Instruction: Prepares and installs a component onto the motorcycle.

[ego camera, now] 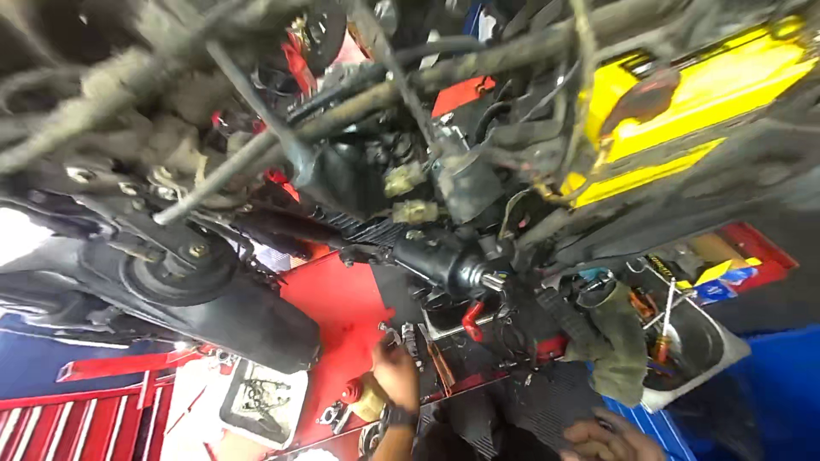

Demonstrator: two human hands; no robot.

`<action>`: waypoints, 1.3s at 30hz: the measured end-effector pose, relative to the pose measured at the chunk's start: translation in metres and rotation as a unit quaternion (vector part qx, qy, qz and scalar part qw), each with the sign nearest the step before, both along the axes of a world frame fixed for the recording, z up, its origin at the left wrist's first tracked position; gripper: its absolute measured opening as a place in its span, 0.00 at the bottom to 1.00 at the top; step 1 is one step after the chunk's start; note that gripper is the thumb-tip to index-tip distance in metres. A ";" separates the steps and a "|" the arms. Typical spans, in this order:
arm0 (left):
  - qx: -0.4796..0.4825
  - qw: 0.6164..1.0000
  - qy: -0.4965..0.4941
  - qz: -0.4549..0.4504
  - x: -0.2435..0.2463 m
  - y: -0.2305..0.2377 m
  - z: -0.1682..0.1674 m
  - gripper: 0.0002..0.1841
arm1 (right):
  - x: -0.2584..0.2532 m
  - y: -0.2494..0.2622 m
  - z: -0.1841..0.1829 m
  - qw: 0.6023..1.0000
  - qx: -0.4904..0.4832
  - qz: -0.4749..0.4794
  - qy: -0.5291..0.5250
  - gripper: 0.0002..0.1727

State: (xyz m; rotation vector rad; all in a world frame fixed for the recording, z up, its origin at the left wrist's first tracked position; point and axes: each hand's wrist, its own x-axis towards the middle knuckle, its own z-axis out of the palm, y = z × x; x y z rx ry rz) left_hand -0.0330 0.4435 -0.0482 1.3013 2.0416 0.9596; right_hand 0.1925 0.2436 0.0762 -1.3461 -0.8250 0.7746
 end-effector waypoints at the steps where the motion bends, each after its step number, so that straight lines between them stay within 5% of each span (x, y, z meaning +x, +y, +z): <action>1: 0.095 0.995 -0.006 -0.034 0.000 -0.011 0.029 0.19 | 0.011 0.008 0.014 0.999 0.016 0.034 0.008 0.36; 5: 0.349 0.904 0.081 -0.233 0.000 -0.002 0.141 0.23 | 0.042 0.049 0.088 0.982 0.045 0.177 0.057 0.36; 10: 0.381 0.809 0.147 -0.422 0.030 0.062 0.201 0.43 | 0.038 0.112 0.142 0.959 0.025 0.264 0.103 0.40; 13: 0.367 0.787 0.168 -0.465 0.046 0.085 0.210 0.45 | 0.031 0.139 0.150 0.951 -0.014 0.272 0.145 0.41; 18: 0.383 0.783 0.140 -0.470 0.054 0.098 0.203 0.35 | 0.022 0.156 0.154 0.934 -0.043 0.297 0.192 0.42; 25: 0.379 0.790 0.143 -0.461 0.053 0.095 0.200 0.29 | 0.011 0.165 0.167 0.954 -0.117 0.263 0.088 0.50; 39: 0.379 0.790 0.144 -0.461 0.053 0.092 0.201 0.31 | 0.007 0.171 0.176 0.946 -0.194 0.260 -0.012 0.47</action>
